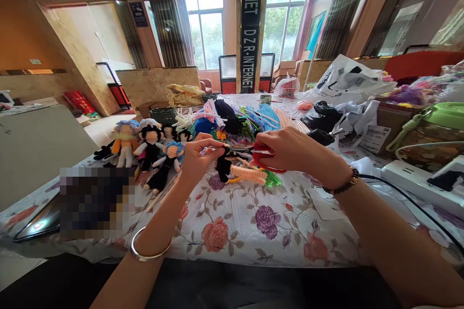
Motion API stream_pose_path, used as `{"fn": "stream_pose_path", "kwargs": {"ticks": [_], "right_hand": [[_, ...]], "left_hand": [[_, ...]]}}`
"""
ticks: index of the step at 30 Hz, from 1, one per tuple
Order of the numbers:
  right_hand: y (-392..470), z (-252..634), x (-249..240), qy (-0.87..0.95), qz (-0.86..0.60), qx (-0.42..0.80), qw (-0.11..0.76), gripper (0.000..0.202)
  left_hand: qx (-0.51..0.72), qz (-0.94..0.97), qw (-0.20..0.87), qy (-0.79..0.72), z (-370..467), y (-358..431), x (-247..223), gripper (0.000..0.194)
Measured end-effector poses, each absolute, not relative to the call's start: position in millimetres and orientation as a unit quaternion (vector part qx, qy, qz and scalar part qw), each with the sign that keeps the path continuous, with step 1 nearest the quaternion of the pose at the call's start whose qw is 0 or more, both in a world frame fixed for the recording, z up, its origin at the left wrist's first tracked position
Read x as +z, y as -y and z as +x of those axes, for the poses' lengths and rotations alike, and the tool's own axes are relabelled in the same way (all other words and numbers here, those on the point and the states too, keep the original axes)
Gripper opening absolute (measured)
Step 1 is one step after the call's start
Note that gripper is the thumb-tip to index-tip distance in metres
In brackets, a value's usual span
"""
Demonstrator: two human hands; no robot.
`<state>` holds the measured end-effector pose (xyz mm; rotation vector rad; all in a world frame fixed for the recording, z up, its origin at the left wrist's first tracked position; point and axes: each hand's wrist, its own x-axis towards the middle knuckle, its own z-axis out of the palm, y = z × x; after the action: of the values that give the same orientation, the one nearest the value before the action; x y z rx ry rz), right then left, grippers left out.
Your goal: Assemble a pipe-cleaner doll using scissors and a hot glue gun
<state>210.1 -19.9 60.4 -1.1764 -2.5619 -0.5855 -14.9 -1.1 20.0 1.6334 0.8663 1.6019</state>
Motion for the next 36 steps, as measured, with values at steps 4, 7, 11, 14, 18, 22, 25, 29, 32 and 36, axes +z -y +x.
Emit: {"fn": "stream_pose_path", "kwargs": {"ticks": [4, 7, 11, 14, 18, 22, 25, 29, 32, 36], "right_hand": [[18.5, 210.5, 58.7, 0.883, -0.407, -0.191, 0.130, 0.016], [17.9, 211.1, 57.6, 0.885, -0.408, -0.184, 0.129, 0.018], [18.1, 210.8, 57.4, 0.883, -0.411, -0.187, 0.132, 0.017], [19.0, 209.7, 58.5, 0.886, -0.400, -0.192, 0.136, 0.017], [19.9, 208.6, 59.7, 0.891, -0.386, -0.190, 0.141, 0.016], [18.4, 209.1, 59.0, 0.892, -0.387, -0.188, 0.139, 0.017], [17.3, 211.4, 59.0, 0.890, -0.383, -0.203, 0.143, 0.018], [18.3, 215.8, 61.1, 0.880, -0.387, -0.231, 0.152, 0.022], [19.2, 217.0, 62.3, 0.880, -0.391, -0.225, 0.147, 0.022], [20.2, 214.0, 62.4, 0.882, -0.392, -0.221, 0.139, 0.019]], "left_hand": [[0.615, 0.632, 0.330, -0.337, -15.5, 1.3, 19.4, 0.011], [0.613, 0.635, 0.327, -0.336, -15.2, 1.2, 18.5, 0.011], [0.613, 0.637, 0.324, -0.337, -14.3, 0.4, 18.4, 0.011], [0.611, 0.637, 0.325, -0.339, -13.7, 0.2, 18.7, 0.011], [0.609, 0.638, 0.322, -0.343, -13.5, 0.9, 18.8, 0.012], [0.608, 0.639, 0.322, -0.344, -13.8, 1.2, 18.4, 0.013], [0.610, 0.639, 0.325, -0.338, -14.0, 0.7, 17.7, 0.012], [0.616, 0.636, 0.323, -0.332, -14.5, 0.1, 17.8, 0.012], [0.614, 0.641, 0.317, -0.333, -15.2, 0.2, 18.2, 0.012], [0.599, 0.658, 0.298, -0.345, -15.2, 0.9, 17.8, 0.012]]}}
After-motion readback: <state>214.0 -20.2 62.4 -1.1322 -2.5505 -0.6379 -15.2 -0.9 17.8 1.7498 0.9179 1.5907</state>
